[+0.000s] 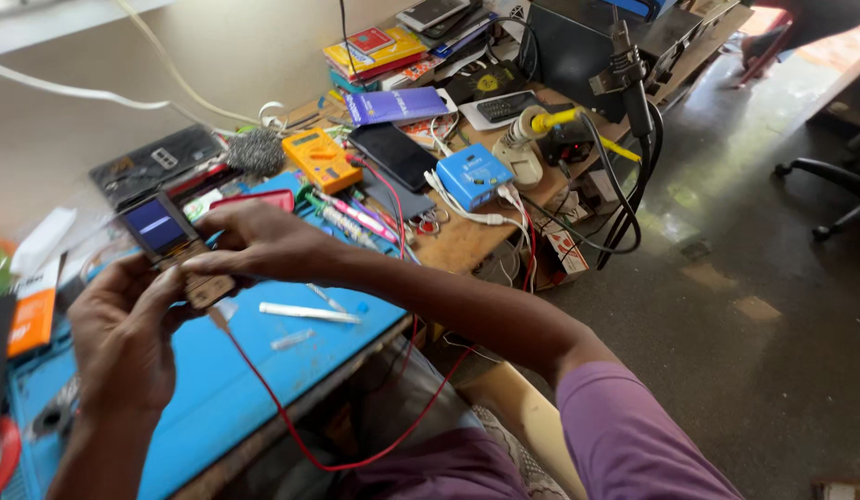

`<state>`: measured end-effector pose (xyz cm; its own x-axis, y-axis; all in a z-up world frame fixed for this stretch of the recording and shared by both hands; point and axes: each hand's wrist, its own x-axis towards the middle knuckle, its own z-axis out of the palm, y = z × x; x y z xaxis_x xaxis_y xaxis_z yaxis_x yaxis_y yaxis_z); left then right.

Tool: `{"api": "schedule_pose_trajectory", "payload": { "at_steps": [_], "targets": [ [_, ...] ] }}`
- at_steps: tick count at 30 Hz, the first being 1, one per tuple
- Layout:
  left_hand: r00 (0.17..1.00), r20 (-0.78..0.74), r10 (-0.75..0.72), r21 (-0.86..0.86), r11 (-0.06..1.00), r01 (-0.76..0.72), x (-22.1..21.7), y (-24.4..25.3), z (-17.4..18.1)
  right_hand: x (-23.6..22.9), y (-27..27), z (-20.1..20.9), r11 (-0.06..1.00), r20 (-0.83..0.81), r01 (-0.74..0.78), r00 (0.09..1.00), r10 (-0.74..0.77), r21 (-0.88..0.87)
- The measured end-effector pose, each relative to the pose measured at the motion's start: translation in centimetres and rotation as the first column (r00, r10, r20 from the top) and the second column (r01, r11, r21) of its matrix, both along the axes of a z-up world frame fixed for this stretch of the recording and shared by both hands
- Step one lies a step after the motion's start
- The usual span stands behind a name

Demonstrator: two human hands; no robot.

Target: The person disassembles a mobile phone, uses a multimeter to test the motherboard, and connects a power cable to check the display. The person then reassembles the phone and continues to test the device.

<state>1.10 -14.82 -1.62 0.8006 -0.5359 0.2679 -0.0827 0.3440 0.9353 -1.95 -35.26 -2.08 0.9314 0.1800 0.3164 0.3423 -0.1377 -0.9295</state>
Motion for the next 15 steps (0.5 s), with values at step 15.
{"api": "schedule_pose_trajectory", "payload": {
  "at_steps": [15],
  "targets": [
    [1.000,-0.007,-0.002,0.105,0.994,0.003,-20.2,-0.7,-5.8,-23.8,1.6,-6.4,0.957,-0.033,0.164,0.986,-0.161,0.240]
  ]
}}
